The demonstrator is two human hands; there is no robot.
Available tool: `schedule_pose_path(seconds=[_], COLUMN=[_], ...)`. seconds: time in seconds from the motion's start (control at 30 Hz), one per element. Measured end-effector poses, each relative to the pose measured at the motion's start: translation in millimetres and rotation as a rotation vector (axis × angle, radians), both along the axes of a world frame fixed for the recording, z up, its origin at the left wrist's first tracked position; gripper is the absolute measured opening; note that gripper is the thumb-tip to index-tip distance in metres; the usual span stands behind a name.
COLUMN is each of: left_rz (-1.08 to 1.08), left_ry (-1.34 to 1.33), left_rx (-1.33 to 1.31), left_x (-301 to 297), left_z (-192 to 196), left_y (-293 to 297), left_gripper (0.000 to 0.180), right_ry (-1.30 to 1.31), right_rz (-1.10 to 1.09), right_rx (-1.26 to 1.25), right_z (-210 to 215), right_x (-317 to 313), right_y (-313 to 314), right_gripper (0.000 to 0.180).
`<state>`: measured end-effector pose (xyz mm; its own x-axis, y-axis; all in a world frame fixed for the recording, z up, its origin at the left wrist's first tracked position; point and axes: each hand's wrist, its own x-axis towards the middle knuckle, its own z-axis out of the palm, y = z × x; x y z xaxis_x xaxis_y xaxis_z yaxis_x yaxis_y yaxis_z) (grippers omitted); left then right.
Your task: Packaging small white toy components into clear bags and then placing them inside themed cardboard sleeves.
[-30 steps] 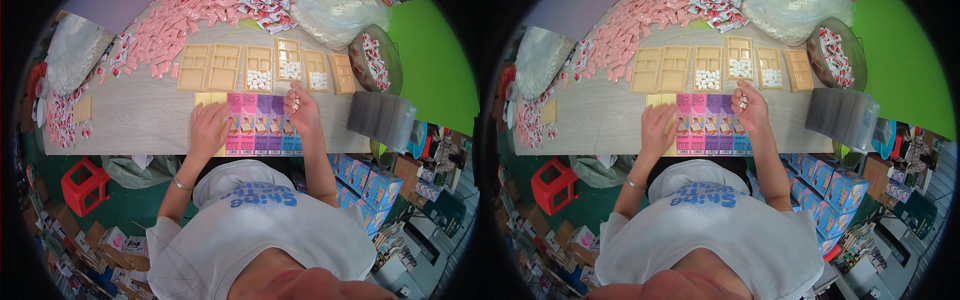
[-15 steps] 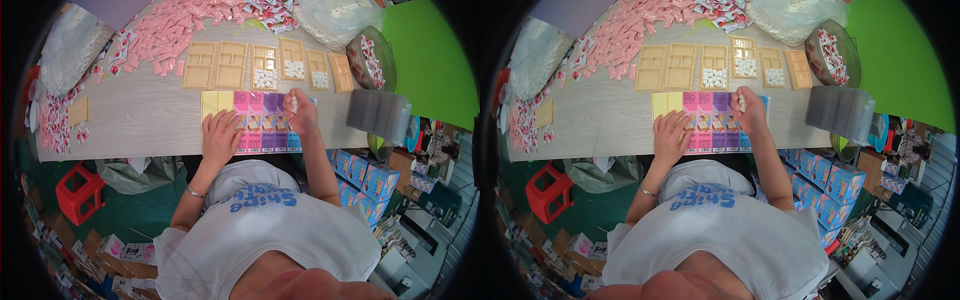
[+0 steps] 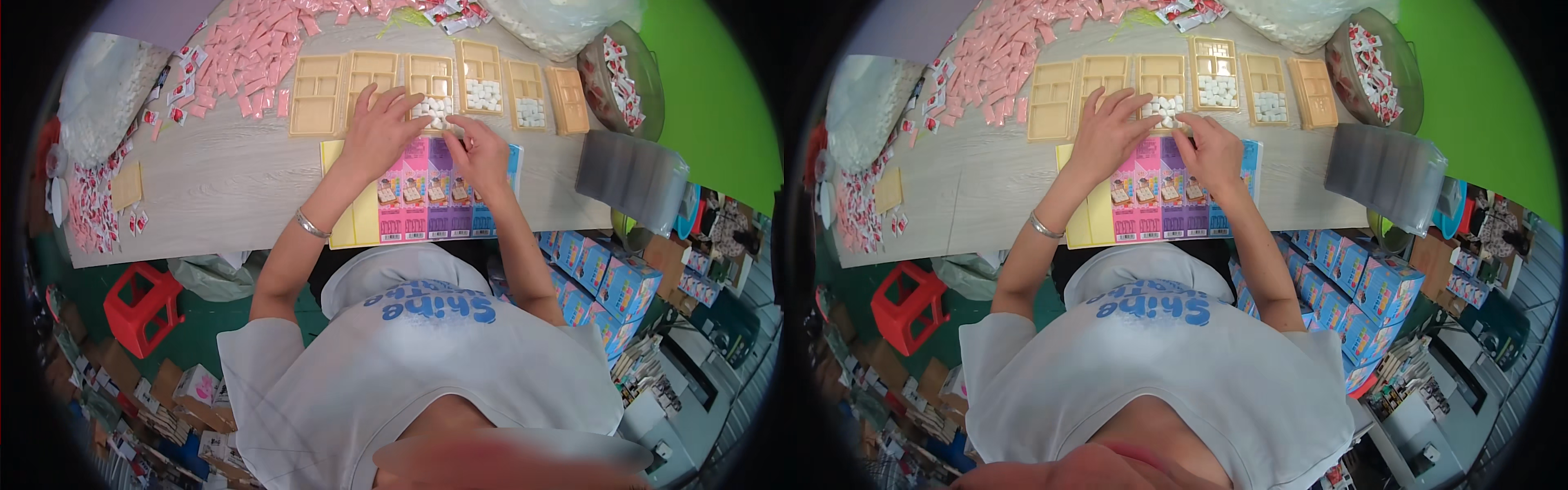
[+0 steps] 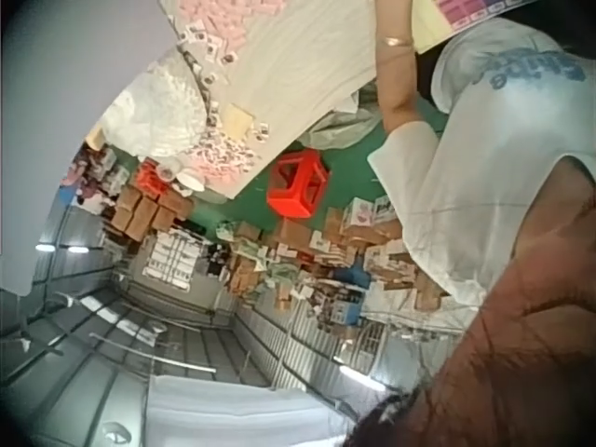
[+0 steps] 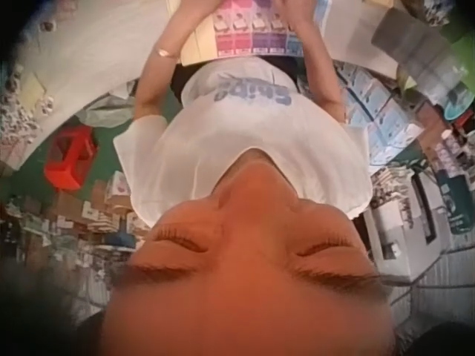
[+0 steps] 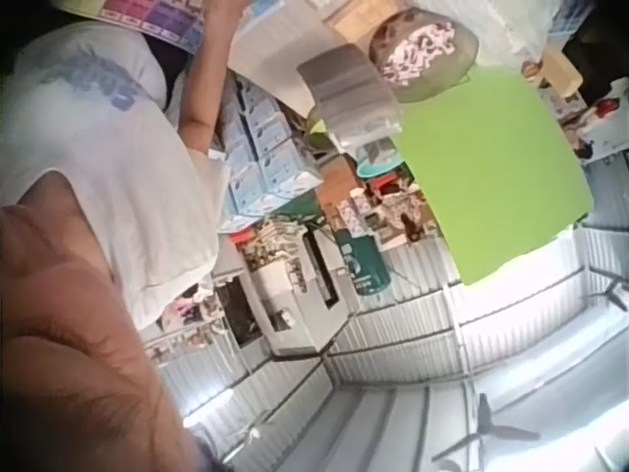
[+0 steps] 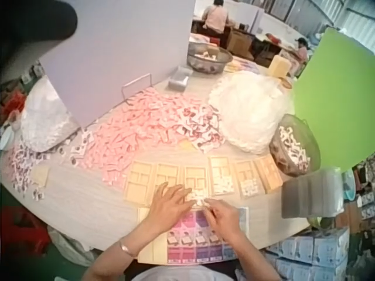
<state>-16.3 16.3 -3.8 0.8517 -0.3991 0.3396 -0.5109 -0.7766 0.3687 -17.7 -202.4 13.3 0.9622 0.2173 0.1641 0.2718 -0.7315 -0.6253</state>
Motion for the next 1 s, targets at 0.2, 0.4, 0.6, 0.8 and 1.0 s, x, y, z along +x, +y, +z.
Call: schedule_pose_path(seconds=[0.2, 0.4, 0.6, 0.8, 1.0], left_rz=[0.033, 0.034, 0.036, -0.007, -0.091], left_ry=[-0.014, -0.049, -0.066, -0.036, 0.088], left_rx=[-0.059, -0.131, -0.186, -0.166, 0.138], left_x=[-4.6, -5.2, -9.3, -0.7, -3.0], left_z=[-10.2, -13.3, -20.0, -6.2, -7.9], left_y=[-3.0, -4.2, -1.2, 5.4, -4.0], left_gripper=[0.025, 0.022, 0.019, 0.04, 0.07], right_ry=[-0.077, -0.111, -0.132, -0.126, -0.031], right_rz=[0.067, 0.108, 0.145, 0.056, 0.009], right_rx=[-0.053, -0.124, -0.15, 0.018, -0.055], right_z=[-5.9, -10.0, -5.5, 8.8, -3.0], right_x=[6.1, 6.3, 0.6, 1.8, 9.6], right_y=[0.2, -3.9, 1.6, -0.1, -6.7], right_gripper=[0.018, 0.014, 0.017, 0.024, 0.032])
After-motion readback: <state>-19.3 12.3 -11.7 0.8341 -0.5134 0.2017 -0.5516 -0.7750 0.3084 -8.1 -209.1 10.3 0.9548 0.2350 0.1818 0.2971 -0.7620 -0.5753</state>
